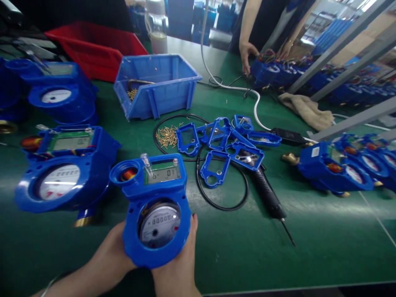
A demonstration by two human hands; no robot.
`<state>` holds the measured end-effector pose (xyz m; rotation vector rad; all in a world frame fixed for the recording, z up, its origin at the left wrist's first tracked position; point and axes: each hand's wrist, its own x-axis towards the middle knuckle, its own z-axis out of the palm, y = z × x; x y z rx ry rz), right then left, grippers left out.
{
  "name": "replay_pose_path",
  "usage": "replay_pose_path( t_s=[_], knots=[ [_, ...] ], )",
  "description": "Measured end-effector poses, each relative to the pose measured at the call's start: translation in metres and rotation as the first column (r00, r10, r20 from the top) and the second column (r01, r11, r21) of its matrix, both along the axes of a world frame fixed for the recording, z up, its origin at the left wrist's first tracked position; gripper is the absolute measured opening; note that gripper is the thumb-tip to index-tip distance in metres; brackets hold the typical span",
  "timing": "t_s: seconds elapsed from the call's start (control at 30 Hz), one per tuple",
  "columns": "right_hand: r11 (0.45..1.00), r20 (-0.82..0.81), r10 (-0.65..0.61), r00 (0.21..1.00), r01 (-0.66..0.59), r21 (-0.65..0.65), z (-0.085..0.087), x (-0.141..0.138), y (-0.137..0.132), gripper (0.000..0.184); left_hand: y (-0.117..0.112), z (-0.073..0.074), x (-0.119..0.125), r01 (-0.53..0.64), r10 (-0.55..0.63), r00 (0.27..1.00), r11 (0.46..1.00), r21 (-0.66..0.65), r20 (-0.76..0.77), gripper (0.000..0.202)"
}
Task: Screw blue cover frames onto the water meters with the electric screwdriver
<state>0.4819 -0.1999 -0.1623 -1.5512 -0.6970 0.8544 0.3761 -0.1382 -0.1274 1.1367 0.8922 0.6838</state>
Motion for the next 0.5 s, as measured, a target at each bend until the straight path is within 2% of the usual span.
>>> replay_pose_path(
  t_s=[0.07, 0.2, 0.3, 0.4, 0.5],
  knots=[
    [1.000, 0.019, -0.015, 1.000, 0.015, -0.008, 0.001, -0.001, -0.001, 0.058, -0.004, -0.001, 0.002, -0.042, 0.041, 0.999, 0.999, -0.005, -0.005, 0.052],
    [0.998, 0.111, 0.002, 0.994, 0.005, -0.063, 0.005, -0.001, -0.007, 0.071, -0.009, -0.004, 0.002, -0.114, 0.116, 0.991, 0.993, 0.030, -0.071, 0.049],
    [0.995, 0.148, 0.049, 0.988, -0.036, -0.090, 0.009, 0.001, -0.009, 0.072, -0.010, -0.003, 0.001, -0.093, 0.104, 0.986, 0.992, 0.088, -0.127, 0.049],
    [0.982, 0.170, 0.151, 0.974, -0.128, -0.135, 0.017, 0.009, -0.009, 0.073, -0.008, -0.001, 0.001, -0.039, 0.057, 0.985, 0.993, 0.111, -0.162, 0.048],
    [0.944, 0.127, 0.277, 0.952, -0.245, -0.222, 0.034, 0.030, -0.011, 0.072, -0.008, 0.002, 0.000, -0.024, 0.042, 0.984, 0.995, 0.100, -0.175, 0.048]
  ],
)
